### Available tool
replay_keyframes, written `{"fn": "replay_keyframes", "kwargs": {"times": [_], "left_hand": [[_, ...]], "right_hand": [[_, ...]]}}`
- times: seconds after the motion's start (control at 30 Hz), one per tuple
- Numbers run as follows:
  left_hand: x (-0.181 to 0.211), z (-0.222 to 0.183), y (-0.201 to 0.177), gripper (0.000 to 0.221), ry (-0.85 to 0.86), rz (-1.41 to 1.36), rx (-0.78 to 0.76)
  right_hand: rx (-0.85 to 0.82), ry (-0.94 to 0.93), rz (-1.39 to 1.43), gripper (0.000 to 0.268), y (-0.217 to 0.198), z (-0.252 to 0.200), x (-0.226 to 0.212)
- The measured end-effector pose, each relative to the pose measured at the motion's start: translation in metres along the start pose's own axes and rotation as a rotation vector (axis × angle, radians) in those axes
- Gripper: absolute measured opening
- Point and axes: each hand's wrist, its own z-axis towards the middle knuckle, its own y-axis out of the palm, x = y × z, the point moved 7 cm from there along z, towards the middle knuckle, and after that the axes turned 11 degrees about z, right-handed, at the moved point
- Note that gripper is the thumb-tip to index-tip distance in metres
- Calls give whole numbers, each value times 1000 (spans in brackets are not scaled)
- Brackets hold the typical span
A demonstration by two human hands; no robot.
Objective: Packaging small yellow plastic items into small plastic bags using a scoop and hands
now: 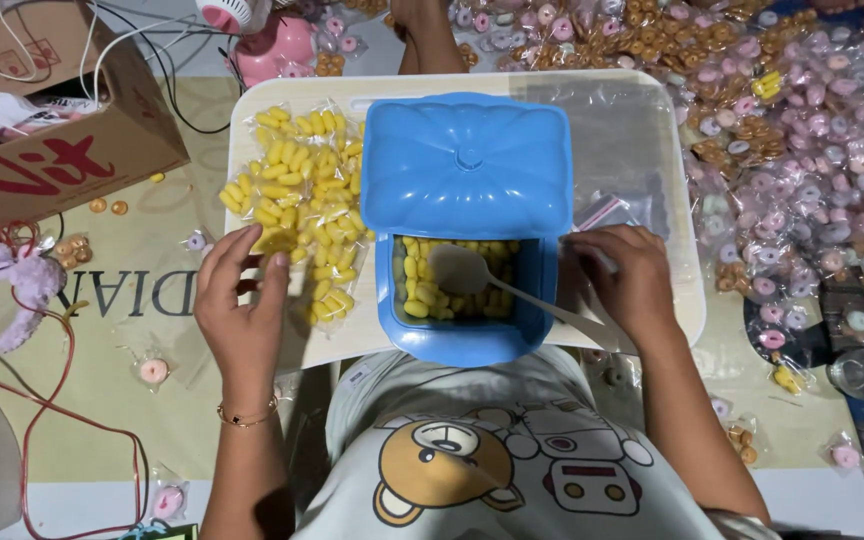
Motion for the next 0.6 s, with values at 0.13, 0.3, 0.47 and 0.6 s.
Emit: {"fn": "replay_keyframes", "kwargs": {"times": [0.13, 0.3, 0.47, 0.6], "left_hand": [[-3, -5, 4, 31, -34, -28, -6], [-13, -9, 14, 30, -69, -39, -20], [-2, -11, 18, 30, -56, -65, -28], [11, -11, 21, 27, -49, -119, -47]], "right_hand": [[-282, 283, -188, 33, 29, 39, -33], [-389, 460, -269, 45, 38, 28, -20], [-213, 260, -104, 28, 40, 21, 15], [-133, 164, -16, 20, 27, 9, 42]]}}
